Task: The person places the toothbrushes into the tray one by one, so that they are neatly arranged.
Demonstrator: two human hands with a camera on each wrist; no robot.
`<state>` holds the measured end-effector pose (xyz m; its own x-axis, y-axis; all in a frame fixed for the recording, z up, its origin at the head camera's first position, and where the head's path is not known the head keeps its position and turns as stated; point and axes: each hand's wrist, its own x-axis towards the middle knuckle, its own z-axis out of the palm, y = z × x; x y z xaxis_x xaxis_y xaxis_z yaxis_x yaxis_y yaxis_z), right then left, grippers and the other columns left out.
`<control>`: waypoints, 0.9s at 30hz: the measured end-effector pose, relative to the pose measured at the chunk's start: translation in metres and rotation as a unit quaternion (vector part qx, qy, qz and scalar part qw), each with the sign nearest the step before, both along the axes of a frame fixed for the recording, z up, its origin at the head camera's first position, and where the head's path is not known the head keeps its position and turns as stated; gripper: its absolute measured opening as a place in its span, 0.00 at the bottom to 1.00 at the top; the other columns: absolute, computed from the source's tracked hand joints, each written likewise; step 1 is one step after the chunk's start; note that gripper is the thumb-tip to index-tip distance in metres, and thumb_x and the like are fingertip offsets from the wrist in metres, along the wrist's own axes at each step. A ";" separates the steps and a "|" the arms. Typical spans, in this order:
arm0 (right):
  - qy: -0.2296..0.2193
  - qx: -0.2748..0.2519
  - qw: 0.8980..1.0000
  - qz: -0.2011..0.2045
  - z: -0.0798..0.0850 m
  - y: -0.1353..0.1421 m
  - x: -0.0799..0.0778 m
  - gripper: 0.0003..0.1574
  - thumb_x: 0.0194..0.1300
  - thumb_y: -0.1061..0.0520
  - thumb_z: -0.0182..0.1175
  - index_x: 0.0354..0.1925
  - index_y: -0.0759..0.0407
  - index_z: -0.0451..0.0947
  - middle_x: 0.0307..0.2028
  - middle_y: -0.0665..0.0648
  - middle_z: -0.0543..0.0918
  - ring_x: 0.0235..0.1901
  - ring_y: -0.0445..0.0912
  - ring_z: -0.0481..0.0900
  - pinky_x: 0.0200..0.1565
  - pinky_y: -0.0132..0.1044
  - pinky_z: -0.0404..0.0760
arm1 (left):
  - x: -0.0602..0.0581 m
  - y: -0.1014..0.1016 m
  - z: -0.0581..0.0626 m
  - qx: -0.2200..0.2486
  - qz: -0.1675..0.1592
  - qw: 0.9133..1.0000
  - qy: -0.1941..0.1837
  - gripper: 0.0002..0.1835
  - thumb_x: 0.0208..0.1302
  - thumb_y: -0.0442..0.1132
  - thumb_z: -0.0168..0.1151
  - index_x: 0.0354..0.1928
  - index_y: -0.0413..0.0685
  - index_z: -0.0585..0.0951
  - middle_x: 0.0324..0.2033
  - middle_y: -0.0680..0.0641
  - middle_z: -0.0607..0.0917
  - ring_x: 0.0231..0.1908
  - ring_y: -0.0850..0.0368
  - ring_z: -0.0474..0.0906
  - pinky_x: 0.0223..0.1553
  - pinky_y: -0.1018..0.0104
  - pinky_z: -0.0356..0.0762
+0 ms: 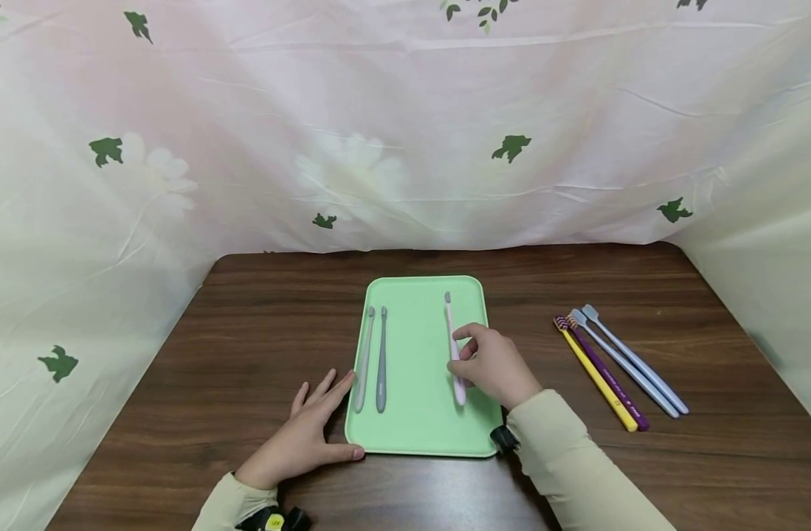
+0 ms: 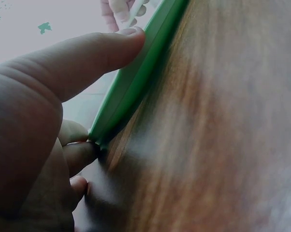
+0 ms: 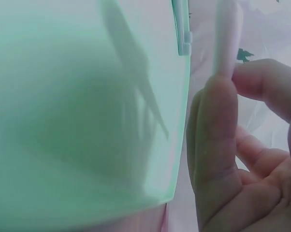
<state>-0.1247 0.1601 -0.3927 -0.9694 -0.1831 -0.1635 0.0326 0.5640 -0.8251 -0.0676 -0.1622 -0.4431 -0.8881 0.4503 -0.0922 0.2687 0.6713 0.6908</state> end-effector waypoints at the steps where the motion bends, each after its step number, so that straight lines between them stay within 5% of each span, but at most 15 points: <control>1: 0.000 -0.004 1.000 0.002 -0.001 -0.002 -0.001 0.29 0.60 0.61 0.70 0.59 0.66 0.75 0.34 0.59 0.79 0.24 0.47 0.82 0.29 0.41 0.83 | 0.000 0.000 0.000 0.001 0.000 1.000 -0.001 0.61 0.50 0.64 0.75 0.80 0.52 0.53 0.77 0.48 0.59 0.78 0.44 0.40 0.70 0.36 0.23; 27: -0.017 -0.050 0.999 0.010 -0.011 -0.048 -0.004 0.28 0.57 0.66 0.70 0.56 0.68 0.75 0.30 0.58 0.79 0.22 0.46 0.82 0.29 0.39 0.83 | 0.000 0.001 0.001 0.004 0.001 1.000 -0.003 0.61 0.49 0.63 0.76 0.80 0.51 0.54 0.76 0.47 0.60 0.78 0.43 0.41 0.69 0.36 0.23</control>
